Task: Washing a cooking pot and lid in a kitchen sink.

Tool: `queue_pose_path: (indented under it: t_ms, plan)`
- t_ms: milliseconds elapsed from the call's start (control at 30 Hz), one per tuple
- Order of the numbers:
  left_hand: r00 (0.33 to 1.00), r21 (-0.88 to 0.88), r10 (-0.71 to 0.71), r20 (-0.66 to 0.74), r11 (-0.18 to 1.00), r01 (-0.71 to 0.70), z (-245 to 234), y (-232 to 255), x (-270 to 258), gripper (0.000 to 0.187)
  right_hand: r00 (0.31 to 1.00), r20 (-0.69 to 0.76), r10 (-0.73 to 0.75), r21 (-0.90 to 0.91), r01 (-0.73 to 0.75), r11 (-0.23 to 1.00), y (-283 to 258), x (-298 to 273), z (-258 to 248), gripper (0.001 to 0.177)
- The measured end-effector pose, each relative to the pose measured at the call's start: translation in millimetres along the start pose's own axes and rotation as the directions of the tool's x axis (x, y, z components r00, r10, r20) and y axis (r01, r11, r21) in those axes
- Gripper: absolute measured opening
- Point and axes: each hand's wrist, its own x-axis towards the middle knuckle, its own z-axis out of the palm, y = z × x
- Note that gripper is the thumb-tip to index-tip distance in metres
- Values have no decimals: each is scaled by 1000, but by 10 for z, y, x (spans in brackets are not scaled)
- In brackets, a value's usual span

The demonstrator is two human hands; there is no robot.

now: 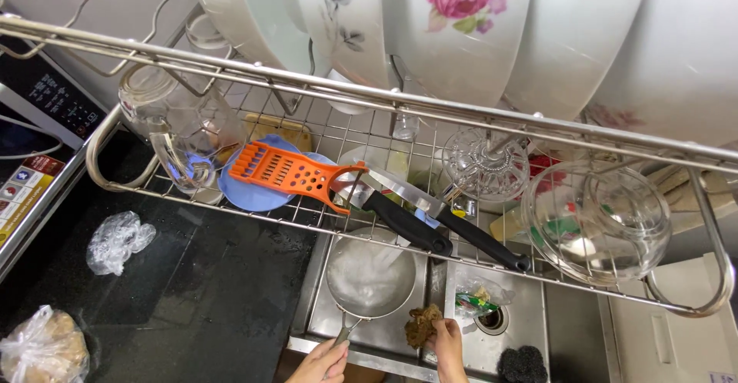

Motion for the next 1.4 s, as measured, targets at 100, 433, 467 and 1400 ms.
queue_pose_path:
  t_ms: [100,433,467,1400]
  plan:
    - [997,65,53,61,996,-57,-56,-47,93,15,1000,2,-7,45,7,999,-5,-29,12,12]
    - [984,363,158,-82,924,-119,203,269,-36,24,999,4,-46,92,46,995,-180,-207,12,11]
    - [978,395,136,-157,916,-64,276,322,-75,23,999,5,-46,117,45,992,-212,-259,34,9]
    - [982,233,-19,-187,970,63,841,372,-51,20,963,82,-258,-605,254,754,-406,-510,-70,23]
